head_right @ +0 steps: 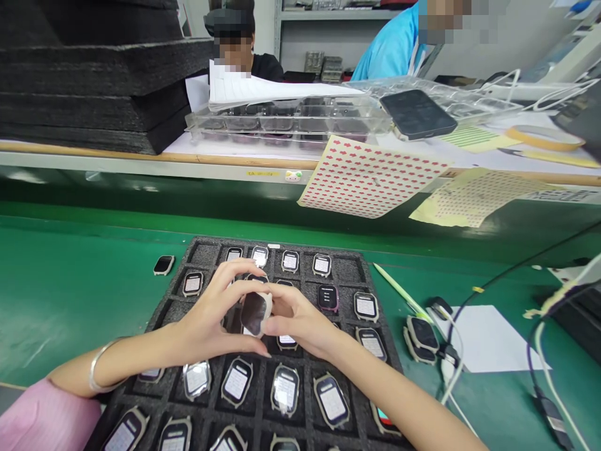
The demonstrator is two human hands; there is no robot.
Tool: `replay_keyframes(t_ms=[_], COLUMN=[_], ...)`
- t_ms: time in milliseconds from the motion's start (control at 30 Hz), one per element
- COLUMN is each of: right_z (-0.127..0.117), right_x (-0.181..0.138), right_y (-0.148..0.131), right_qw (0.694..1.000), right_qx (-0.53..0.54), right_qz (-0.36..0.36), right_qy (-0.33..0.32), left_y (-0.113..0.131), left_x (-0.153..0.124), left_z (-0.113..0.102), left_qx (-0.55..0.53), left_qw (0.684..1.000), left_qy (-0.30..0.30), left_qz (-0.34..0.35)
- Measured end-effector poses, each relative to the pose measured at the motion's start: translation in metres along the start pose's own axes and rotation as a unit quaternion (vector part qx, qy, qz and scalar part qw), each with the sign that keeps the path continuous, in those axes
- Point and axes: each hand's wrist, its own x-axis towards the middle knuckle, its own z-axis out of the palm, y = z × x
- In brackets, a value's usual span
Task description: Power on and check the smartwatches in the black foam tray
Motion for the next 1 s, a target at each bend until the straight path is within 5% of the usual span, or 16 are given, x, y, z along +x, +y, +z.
replay_keyframes(t_ms=[133,1000], right_z=[-0.0024,-0.0038], right_x=[0.0003,0.0007], right_y=[0.0004,-0.0050], right_qw=[1.000,0.999], right_qx=[-0.006,0.016], right_qz=[0.019,0.018], right_qy=[-0.011,-0.038], left_y=[0.0007,-0.0042], left_x=[0.0012,-0.0039], left_z=[-0.0079,-0.0029], left_qx=[0.004,0.075], left_qw=[0.999,0.996], left_qy=[-0.035,0.009], left_qz=[0.002,0.042])
